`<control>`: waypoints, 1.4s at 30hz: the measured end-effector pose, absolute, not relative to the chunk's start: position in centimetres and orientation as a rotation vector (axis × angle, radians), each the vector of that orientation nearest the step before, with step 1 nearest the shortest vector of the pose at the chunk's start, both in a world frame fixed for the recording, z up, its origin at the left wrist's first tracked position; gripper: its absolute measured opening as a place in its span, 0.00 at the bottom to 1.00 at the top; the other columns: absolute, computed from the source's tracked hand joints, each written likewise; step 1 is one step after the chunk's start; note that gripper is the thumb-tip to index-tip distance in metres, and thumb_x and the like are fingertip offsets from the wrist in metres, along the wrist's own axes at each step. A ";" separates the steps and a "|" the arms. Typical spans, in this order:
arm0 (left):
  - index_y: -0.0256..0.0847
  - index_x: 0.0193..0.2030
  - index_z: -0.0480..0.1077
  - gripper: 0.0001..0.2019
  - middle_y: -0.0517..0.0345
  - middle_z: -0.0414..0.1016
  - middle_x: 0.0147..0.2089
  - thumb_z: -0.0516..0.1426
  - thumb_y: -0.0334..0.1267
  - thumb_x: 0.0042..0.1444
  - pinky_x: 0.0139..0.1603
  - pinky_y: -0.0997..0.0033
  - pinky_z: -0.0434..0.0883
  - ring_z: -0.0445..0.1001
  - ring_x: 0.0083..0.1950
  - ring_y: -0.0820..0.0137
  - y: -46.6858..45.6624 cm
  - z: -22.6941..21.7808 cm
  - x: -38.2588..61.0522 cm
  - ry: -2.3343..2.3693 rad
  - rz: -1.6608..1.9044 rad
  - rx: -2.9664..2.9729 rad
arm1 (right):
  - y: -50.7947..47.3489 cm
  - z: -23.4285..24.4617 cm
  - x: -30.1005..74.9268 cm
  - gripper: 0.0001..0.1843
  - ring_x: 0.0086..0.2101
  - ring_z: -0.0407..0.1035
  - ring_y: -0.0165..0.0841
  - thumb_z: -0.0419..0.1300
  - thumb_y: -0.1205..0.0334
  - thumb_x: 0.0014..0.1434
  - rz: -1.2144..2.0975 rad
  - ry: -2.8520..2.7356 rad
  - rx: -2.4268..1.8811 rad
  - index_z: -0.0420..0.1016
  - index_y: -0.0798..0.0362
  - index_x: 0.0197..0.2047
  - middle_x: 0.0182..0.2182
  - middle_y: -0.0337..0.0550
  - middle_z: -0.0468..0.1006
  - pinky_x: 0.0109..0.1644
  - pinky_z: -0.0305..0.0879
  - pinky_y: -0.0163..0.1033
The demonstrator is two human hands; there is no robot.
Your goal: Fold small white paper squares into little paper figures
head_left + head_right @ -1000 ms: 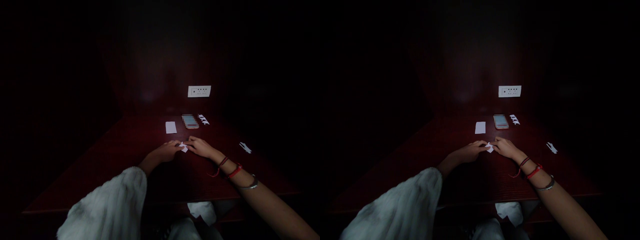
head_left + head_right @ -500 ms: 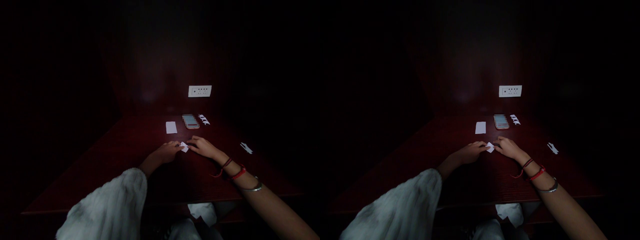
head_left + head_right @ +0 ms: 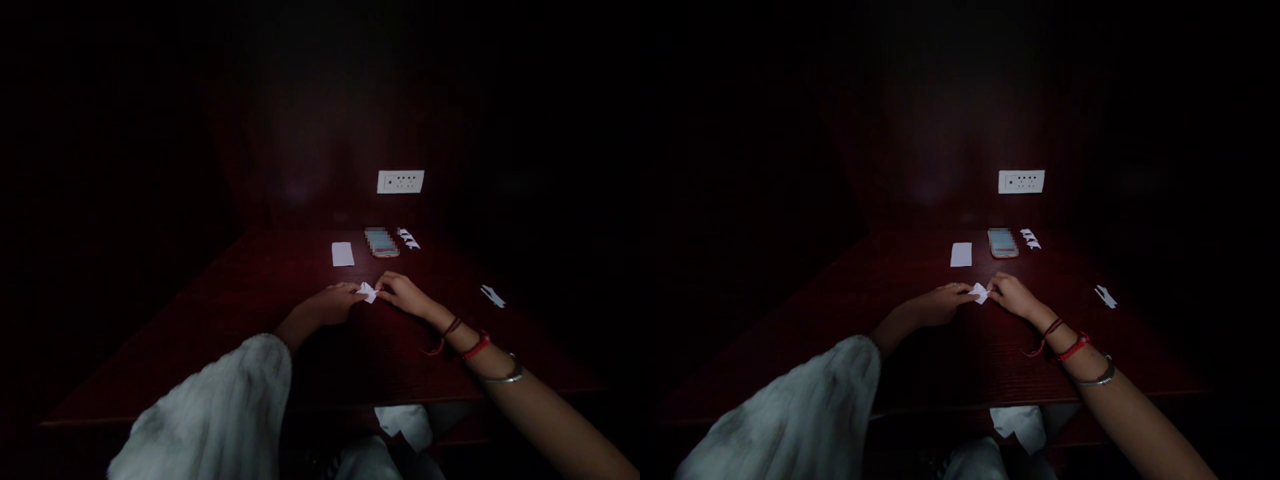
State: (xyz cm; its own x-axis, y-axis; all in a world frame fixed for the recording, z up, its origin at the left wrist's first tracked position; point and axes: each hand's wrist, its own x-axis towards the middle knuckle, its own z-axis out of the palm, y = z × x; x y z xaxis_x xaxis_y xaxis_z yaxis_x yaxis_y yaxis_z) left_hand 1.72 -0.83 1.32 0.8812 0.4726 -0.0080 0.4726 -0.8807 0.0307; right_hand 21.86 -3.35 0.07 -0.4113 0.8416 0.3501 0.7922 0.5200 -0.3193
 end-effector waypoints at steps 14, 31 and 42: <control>0.49 0.53 0.52 0.23 0.56 0.53 0.52 0.44 0.27 0.49 0.46 0.67 0.57 0.56 0.49 0.66 -1.1 1.4 1.8 0.781 0.071 3.048 | -4.2 0.7 21.6 0.08 0.30 0.62 0.27 0.50 0.67 0.51 0.117 -2.338 -1.163 0.70 0.56 0.31 0.28 0.42 0.67 0.36 0.57 0.32; 0.47 0.55 0.47 0.24 0.57 0.51 0.55 0.42 0.30 0.50 0.50 0.66 0.55 0.53 0.53 0.66 -1.1 1.6 2.1 0.848 -0.056 2.990 | -4.3 0.7 21.8 0.11 0.34 0.64 0.28 0.49 0.68 0.52 0.025 -2.565 -1.055 0.70 0.55 0.35 0.33 0.43 0.70 0.40 0.59 0.33; 0.53 0.55 0.45 0.26 0.60 0.49 0.56 0.42 0.29 0.49 0.48 0.65 0.56 0.52 0.54 0.65 -1.7 2.2 2.2 0.897 -0.128 2.979 | -4.4 0.9 22.2 0.13 0.34 0.64 0.27 0.49 0.69 0.52 0.199 -2.487 -1.005 0.71 0.53 0.38 0.34 0.42 0.70 0.40 0.59 0.31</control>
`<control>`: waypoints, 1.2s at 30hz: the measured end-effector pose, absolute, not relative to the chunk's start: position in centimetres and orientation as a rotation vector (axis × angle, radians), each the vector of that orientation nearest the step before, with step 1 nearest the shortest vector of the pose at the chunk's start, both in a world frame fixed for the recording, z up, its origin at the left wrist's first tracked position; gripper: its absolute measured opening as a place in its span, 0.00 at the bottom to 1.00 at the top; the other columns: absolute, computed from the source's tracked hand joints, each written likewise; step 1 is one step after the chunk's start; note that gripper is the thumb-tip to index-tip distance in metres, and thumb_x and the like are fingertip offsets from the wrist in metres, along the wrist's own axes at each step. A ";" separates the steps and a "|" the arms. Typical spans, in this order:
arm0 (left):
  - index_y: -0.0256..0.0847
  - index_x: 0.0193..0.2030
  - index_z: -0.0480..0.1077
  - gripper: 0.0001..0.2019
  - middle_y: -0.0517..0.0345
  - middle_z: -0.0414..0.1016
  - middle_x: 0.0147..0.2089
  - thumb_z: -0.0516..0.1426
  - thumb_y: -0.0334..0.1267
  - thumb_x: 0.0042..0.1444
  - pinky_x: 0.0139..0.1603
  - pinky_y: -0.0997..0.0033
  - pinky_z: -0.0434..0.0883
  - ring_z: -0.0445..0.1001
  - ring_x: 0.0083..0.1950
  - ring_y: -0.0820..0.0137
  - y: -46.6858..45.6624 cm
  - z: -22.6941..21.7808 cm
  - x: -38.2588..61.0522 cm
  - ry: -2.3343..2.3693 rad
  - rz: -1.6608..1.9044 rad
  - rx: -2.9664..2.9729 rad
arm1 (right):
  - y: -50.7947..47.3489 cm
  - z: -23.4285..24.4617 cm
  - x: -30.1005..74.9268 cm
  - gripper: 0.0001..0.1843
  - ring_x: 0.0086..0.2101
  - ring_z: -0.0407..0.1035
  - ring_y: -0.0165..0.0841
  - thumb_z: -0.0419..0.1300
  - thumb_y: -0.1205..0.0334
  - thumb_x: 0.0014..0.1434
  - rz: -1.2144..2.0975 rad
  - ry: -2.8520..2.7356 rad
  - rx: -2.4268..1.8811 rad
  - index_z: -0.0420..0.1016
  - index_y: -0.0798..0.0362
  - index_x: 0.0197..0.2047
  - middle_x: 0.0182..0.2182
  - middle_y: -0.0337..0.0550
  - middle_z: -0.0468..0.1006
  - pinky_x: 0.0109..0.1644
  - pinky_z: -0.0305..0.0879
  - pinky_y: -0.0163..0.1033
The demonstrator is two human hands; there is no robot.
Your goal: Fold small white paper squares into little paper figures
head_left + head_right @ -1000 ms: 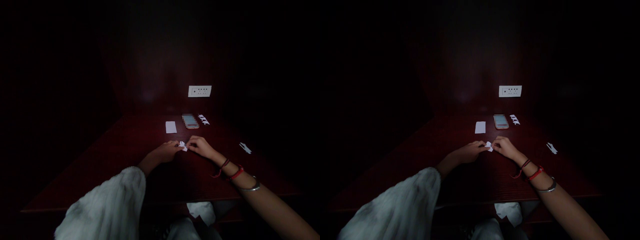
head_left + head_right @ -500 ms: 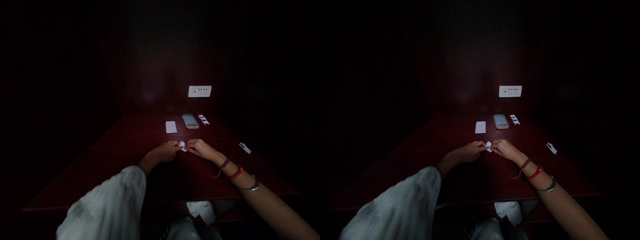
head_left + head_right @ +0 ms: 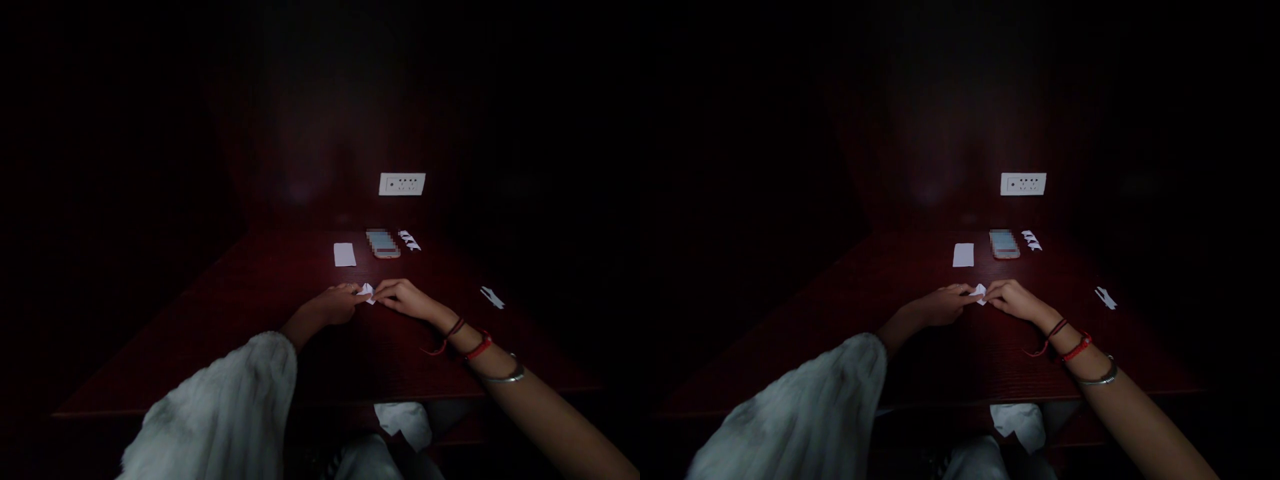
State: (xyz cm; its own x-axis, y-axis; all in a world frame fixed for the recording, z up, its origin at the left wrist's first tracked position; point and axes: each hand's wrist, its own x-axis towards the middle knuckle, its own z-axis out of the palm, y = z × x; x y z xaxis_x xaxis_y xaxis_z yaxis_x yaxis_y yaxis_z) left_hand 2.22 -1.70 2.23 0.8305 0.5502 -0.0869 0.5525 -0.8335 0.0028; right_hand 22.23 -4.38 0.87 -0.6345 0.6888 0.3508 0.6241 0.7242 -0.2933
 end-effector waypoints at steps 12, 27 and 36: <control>0.51 0.56 0.45 0.25 0.55 0.49 0.56 0.43 0.30 0.50 0.47 0.62 0.57 0.52 0.54 0.63 -1.6 1.8 2.1 0.875 -0.096 3.011 | -4.2 0.8 22.6 0.12 0.33 0.64 0.27 0.49 0.64 0.52 0.112 -2.505 -1.113 0.71 0.54 0.37 0.33 0.43 0.69 0.39 0.59 0.32; 0.48 0.56 0.43 0.30 0.60 0.39 0.60 0.45 0.25 0.45 0.53 0.56 0.51 0.42 0.59 0.61 -0.7 1.7 1.9 0.805 -0.244 2.840 | -4.7 1.3 22.4 0.14 0.35 0.64 0.29 0.47 0.60 0.54 -0.010 -2.604 -1.181 0.71 0.53 0.38 0.35 0.43 0.69 0.40 0.58 0.32; 0.46 0.57 0.42 0.27 0.56 0.38 0.60 0.44 0.29 0.49 0.50 0.52 0.53 0.43 0.58 0.57 -2.1 2.2 2.1 0.903 -0.245 2.887 | -4.6 0.8 22.3 0.12 0.33 0.65 0.28 0.48 0.65 0.53 -0.125 -2.598 -1.200 0.69 0.52 0.40 0.33 0.43 0.70 0.37 0.58 0.31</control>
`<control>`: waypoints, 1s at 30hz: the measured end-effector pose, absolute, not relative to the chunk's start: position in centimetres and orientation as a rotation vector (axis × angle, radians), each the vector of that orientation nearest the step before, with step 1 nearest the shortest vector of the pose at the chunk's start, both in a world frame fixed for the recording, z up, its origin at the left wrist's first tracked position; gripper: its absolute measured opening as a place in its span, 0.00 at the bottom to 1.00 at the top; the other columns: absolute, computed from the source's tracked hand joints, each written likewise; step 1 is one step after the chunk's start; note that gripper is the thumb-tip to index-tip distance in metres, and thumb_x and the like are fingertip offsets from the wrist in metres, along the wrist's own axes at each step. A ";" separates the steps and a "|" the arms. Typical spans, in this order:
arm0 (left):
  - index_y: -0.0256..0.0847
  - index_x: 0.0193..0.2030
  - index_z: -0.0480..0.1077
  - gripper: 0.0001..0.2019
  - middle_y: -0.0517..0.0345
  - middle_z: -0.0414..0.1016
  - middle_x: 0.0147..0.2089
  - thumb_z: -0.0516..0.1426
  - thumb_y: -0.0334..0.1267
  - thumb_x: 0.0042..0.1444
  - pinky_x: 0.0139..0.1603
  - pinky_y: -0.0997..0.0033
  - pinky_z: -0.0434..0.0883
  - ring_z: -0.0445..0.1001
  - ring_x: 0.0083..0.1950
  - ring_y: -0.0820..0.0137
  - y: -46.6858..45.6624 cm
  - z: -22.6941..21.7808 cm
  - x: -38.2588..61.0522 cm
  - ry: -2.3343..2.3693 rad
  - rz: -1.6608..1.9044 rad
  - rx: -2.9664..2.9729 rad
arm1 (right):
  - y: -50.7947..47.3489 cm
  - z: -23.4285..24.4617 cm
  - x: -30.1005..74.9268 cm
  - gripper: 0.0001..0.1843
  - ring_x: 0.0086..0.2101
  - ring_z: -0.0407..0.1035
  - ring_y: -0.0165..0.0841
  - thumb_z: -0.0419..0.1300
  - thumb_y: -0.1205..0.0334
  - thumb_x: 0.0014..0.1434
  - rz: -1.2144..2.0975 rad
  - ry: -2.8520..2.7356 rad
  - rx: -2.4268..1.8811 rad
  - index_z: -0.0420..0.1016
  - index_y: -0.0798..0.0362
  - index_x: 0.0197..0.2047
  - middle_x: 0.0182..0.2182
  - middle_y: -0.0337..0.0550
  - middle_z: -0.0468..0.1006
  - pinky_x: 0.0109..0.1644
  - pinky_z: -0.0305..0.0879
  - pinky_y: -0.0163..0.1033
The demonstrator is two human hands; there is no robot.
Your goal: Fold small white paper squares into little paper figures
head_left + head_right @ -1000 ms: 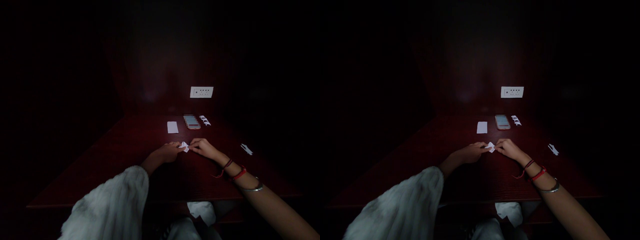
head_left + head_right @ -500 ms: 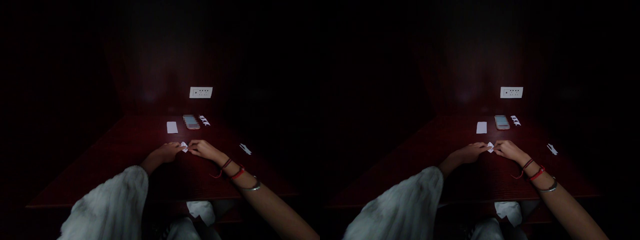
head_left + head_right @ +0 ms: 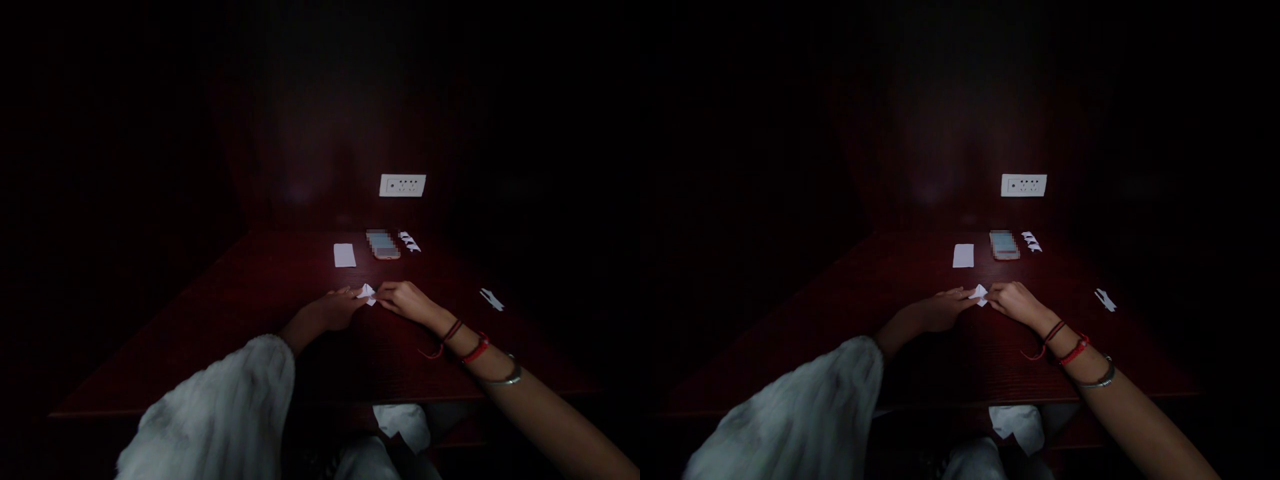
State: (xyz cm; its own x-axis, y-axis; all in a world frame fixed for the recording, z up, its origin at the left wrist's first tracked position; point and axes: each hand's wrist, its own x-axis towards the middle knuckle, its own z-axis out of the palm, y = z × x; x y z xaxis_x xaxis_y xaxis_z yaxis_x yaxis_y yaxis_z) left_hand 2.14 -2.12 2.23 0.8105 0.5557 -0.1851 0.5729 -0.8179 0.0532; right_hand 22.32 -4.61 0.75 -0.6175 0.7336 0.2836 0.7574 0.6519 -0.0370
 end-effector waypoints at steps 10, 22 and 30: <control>0.46 0.57 0.42 0.27 0.55 0.40 0.60 0.45 0.31 0.49 0.49 0.54 0.55 0.45 0.57 0.57 -2.4 2.1 2.3 0.955 -0.217 2.911 | -4.4 0.4 22.2 0.13 0.36 0.65 0.28 0.48 0.68 0.52 0.055 -2.549 -1.083 0.70 0.52 0.39 0.36 0.42 0.70 0.41 0.59 0.33; 0.45 0.57 0.41 0.27 0.55 0.39 0.60 0.44 0.32 0.49 0.49 0.52 0.54 0.43 0.58 0.55 -2.5 2.0 2.4 0.964 -0.241 2.898 | -4.4 0.1 22.0 0.13 0.35 0.65 0.28 0.50 0.71 0.49 0.147 -2.476 -1.033 0.72 0.54 0.36 0.35 0.42 0.70 0.42 0.60 0.33; 0.45 0.57 0.41 0.27 0.54 0.40 0.60 0.44 0.32 0.49 0.49 0.55 0.55 0.45 0.57 0.57 -2.6 2.0 2.4 0.980 -0.235 2.930 | -4.8 0.3 21.9 0.14 0.36 0.64 0.28 0.49 0.72 0.49 0.117 -2.510 -1.027 0.70 0.54 0.37 0.36 0.43 0.68 0.43 0.59 0.34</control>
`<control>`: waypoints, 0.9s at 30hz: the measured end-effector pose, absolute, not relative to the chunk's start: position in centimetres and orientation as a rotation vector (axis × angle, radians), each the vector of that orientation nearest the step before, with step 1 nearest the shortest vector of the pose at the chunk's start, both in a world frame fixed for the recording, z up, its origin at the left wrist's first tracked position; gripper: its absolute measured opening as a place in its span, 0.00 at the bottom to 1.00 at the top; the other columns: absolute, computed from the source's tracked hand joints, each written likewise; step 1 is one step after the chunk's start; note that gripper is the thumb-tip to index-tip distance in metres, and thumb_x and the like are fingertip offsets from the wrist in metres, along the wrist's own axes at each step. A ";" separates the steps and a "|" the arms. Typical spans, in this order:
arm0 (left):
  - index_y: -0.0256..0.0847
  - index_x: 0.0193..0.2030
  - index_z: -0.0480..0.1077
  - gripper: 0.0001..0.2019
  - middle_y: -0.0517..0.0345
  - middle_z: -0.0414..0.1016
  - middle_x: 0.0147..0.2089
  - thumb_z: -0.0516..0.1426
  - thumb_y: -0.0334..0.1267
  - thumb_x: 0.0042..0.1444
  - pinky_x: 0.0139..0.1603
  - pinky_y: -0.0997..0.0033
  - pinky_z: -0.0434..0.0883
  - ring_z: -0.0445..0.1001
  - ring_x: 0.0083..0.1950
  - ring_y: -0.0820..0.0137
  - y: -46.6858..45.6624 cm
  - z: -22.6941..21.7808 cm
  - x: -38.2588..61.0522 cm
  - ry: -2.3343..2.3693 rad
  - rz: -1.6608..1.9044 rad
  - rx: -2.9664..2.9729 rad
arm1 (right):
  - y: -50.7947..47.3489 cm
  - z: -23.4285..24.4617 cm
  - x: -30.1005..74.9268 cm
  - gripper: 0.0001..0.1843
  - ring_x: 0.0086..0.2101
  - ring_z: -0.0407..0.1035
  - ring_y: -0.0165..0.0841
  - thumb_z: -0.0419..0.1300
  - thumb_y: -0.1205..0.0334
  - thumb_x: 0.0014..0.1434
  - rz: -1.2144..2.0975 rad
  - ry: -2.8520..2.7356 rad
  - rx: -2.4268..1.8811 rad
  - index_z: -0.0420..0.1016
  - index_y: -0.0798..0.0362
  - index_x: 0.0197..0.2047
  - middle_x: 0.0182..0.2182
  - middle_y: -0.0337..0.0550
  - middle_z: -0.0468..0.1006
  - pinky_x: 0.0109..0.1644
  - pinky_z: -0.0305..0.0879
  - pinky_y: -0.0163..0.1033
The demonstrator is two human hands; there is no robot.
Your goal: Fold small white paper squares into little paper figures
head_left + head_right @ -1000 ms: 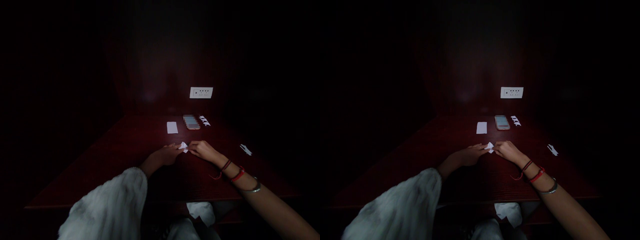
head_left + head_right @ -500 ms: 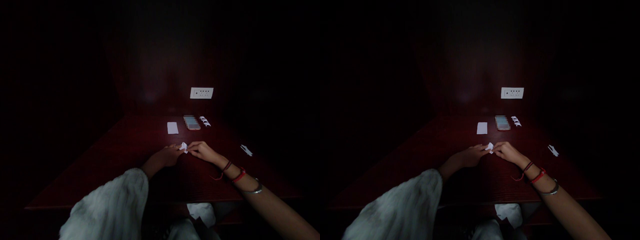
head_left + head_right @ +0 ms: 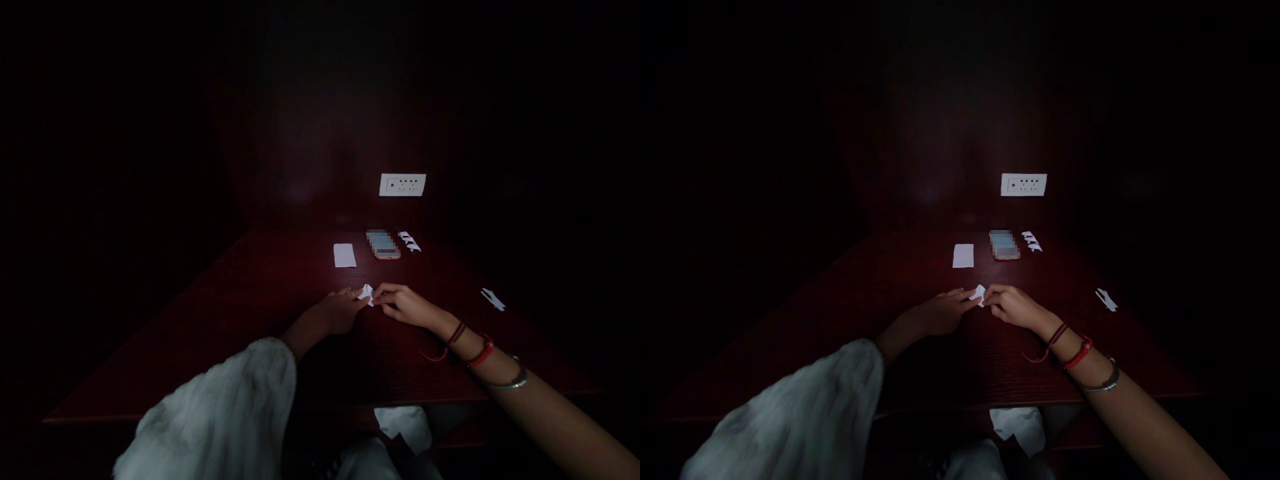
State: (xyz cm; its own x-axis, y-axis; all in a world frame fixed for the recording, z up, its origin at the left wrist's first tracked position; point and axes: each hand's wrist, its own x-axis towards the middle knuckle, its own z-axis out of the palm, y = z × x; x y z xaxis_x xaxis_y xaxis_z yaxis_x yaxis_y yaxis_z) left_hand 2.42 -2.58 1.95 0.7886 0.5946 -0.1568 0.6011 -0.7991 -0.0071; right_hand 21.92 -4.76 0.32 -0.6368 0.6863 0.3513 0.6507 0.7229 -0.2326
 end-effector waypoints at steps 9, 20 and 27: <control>0.50 0.55 0.47 0.23 0.56 0.50 0.56 0.42 0.31 0.50 0.44 0.62 0.59 0.55 0.51 0.63 -2.3 1.8 2.1 0.995 -0.090 2.999 | -4.9 0.5 21.6 0.15 0.36 0.64 0.28 0.48 0.72 0.48 0.124 -2.495 -1.045 0.71 0.54 0.36 0.35 0.41 0.70 0.44 0.58 0.33; 0.52 0.55 0.47 0.24 0.59 0.51 0.55 0.42 0.31 0.49 0.44 0.62 0.59 0.55 0.50 0.63 -2.2 1.9 2.3 1.005 -0.079 2.959 | -4.6 0.2 22.1 0.17 0.36 0.64 0.28 0.47 0.70 0.50 0.007 -2.506 -1.138 0.69 0.50 0.41 0.37 0.40 0.68 0.43 0.58 0.33; 0.52 0.54 0.48 0.24 0.59 0.51 0.55 0.42 0.32 0.49 0.43 0.62 0.60 0.56 0.50 0.62 -2.2 1.7 2.4 1.007 -0.064 2.952 | -5.1 0.9 21.8 0.16 0.34 0.63 0.28 0.47 0.68 0.51 -0.141 -2.595 -1.181 0.67 0.50 0.43 0.36 0.41 0.67 0.39 0.58 0.32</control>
